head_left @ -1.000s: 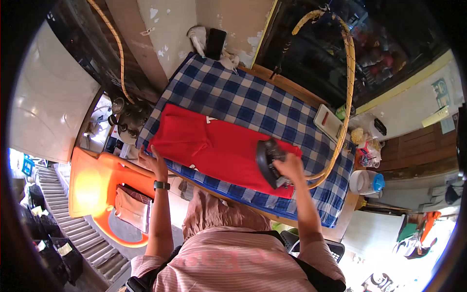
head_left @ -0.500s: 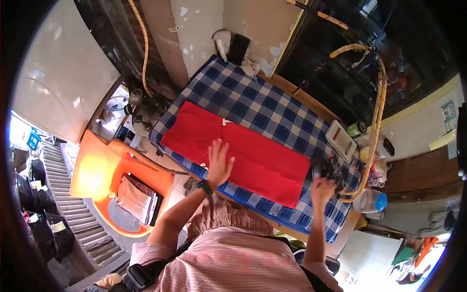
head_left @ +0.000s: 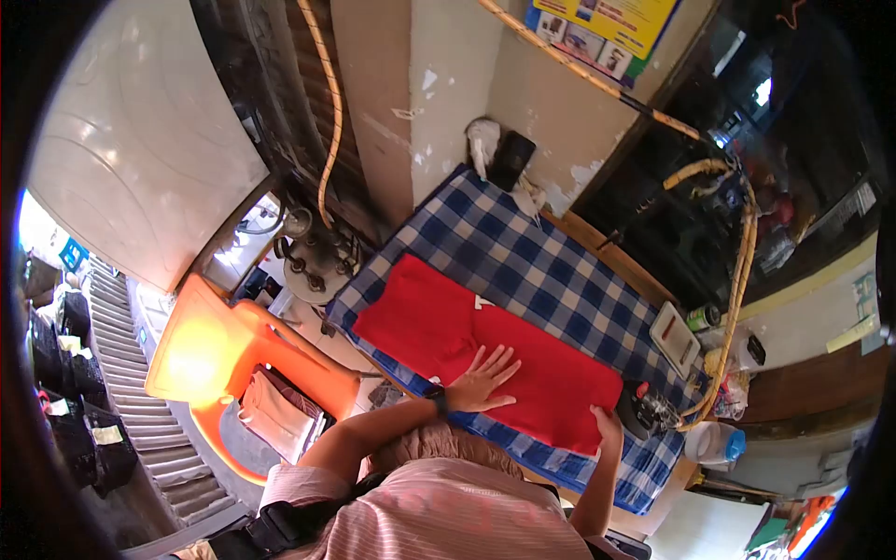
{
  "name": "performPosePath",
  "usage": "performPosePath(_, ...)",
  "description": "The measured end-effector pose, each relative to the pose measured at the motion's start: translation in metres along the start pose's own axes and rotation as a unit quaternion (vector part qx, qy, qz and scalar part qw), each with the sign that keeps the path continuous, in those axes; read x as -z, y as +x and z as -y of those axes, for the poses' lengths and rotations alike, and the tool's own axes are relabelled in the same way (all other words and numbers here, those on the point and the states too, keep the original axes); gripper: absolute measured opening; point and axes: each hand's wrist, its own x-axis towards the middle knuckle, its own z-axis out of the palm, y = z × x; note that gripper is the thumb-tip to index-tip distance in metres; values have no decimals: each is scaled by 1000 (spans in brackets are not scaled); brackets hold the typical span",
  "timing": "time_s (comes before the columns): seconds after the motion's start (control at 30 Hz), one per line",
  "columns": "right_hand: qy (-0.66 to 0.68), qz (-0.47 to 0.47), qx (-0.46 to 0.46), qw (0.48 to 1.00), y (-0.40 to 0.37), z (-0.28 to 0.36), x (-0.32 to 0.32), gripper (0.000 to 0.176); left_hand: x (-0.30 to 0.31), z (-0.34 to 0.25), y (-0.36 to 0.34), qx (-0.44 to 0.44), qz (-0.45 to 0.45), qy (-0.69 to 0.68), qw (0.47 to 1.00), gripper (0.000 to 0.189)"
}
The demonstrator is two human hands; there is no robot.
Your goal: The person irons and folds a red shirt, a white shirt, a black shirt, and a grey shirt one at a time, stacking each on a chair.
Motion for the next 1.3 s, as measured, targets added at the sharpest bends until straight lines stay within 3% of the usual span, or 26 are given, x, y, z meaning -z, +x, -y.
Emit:
performPosePath(0.03,0,2,3,1000,-1,-2,-6,45,9,5,-4,-28,-17,-22,999,79)
performPosePath(0.1,-106,-80,16,991,-10,-1,-20,46,13,21,-17,-34,-19,26,999,80)
performPosePath(0.17,-150,-85,-18,985,-5,6,-18,55,6,37,-32,-88,36,32,995,81)
performPosePath(0.23,-134,-107,116,978,1,14,-15,55,13,39,-32,-100,45,24,994,80)
performPosePath(0.27,-137,-106,115,978,1,26,-18,55,16,37,-29,-72,63,-24,995,82)
performPosePath(0.33,-164,-97,118,974,-22,110,-46,75,36,32,-20,-28,110,-134,984,82)
performPosePath(0.37,-173,-60,147,972,-49,167,-76,74,51,34,-16,-31,114,-137,984,82)
performPosePath(0.4,-181,-23,173,968,-75,215,-111,73,66,39,-13,-11,111,-291,950,81)
performPosePath(0.47,-273,12,228,934,-93,242,-157,68,107,51,-5,28,117,-520,845,80)
performPosePath(0.53,-79,260,113,956,-123,282,-205,67,111,90,-3,36,61,-684,726,74)
performPosePath(0.57,26,371,214,903,-113,265,-222,69,129,97,-2,94,2,-801,591,73)
performPosePath(0.6,-24,342,283,896,-110,260,-234,64,149,105,-3,151,-59,-886,434,72)
performPosePath(0.63,-74,311,349,881,-104,255,-242,58,155,127,-7,178,-87,-894,402,67)
performPosePath(0.67,-73,311,346,882,-91,238,-243,58,154,149,-14,205,-117,-899,370,63)
performPosePath(0.73,-270,110,315,903,-53,186,-233,52,118,192,-32,229,-125,-885,385,56)
performPosePath(0.8,-390,20,137,910,-26,131,-222,42,88,225,-46,267,-86,-871,403,41)
performPosePath(0.83,-392,20,135,910,-21,117,-223,42,88,228,-50,267,-86,-872,401,41)
performPosePath(0.9,-312,39,-43,948,-16,88,-234,43,96,234,-49,322,-140,-802,483,39)
performPosePath(0.97,-242,10,119,963,15,-11,-251,49,120,229,-44,313,-175,-799,484,40)
performPosePath(1.0,-239,8,122,963,4,2,-265,49,135,225,-43,315,-187,-732,574,41)
performPosePath(1.03,-259,-53,124,957,-14,33,-285,44,145,222,-41,311,-198,-655,659,43)
performPosePath(1.07,-276,-116,123,946,-24,55,-294,39,147,224,-41,305,-196,-653,665,43)
performPosePath(1.13,-208,-106,162,959,-23,60,-287,35,141,227,-38,336,-175,-553,743,43)
performPosePath(1.17,-147,-90,198,965,-22,61,-282,31,138,221,-34,333,-175,-550,745,43)
performPosePath(1.23,-156,-124,238,951,-49,88,-247,28,127,202,-25,304,-111,-629,707,42)
performPosePath(1.3,-195,-116,240,944,-61,97,-180,30,111,162,-12,319,-84,-605,725,37)
